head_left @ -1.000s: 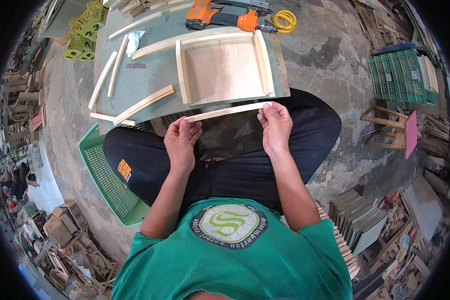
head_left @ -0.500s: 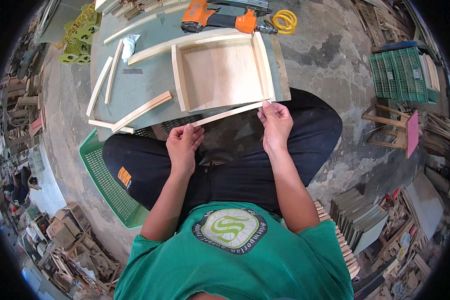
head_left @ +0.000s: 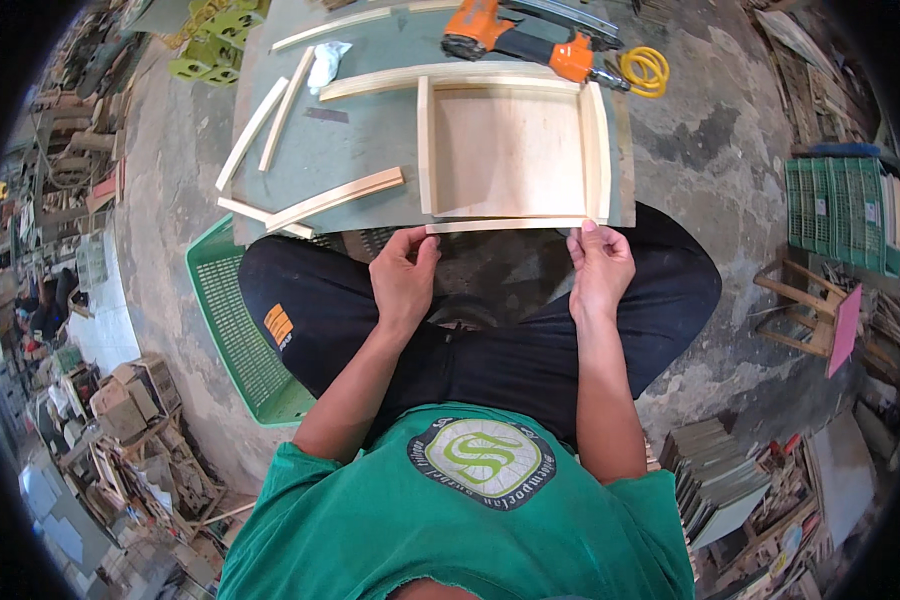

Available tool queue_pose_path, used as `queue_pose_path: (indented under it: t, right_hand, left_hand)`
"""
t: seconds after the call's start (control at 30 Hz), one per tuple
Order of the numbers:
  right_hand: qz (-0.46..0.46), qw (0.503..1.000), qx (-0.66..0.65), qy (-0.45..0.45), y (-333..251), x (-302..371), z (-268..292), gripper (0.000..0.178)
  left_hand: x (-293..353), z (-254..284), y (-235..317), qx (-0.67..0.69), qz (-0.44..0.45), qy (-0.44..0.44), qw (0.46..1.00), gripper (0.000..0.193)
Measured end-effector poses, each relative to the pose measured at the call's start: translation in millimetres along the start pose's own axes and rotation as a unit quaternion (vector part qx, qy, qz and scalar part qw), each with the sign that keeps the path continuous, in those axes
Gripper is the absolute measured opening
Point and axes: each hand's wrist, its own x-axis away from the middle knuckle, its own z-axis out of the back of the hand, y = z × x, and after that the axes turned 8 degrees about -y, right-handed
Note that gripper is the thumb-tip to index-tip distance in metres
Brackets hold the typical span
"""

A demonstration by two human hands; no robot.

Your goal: Assembling a small wooden box or frame using glue and a nail gun.

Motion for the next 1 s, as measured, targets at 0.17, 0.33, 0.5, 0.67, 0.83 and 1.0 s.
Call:
queue_pose_path:
  t: [0.17,0.33,0.5,0.67,0.83,1.0]
  right_hand:
    - [-0.005,1.000,0.006,0.001,-3.6,2.1,-3.4,0.017]
    - [0.010,1.000,0.010,-0.002,-2.9,2.2,-5.1,0.018]
    - [0.004,0.999,0.030,-0.015,-1.5,-1.3,1.3,0.014]
    - [-0.034,0.999,-0.028,-0.032,1.7,2.1,9.1,0.010]
    - [-0.127,0.984,0.069,-0.102,-4.0,35.9,-12.5,0.006]
    - [0.132,0.889,0.345,-0.271,-30.3,37.6,-58.8,0.019]
  left_hand:
    - [-4.4,4.5,7.9,-0.102,-0.034,0.022,0.994,0.016]
    - [-9.2,6.7,14.2,-0.186,-0.072,0.027,0.979,0.014]
    - [-12.2,9.8,15.8,-0.231,-0.080,0.011,0.970,0.014]
    - [-5.3,10.0,25.2,-0.156,-0.042,-0.002,0.987,0.019]
    - [-9.4,14.0,15.8,-0.171,-0.049,-0.015,0.984,0.018]
    - [-18.5,10.9,9.9,-0.217,-0.088,0.000,0.972,0.014]
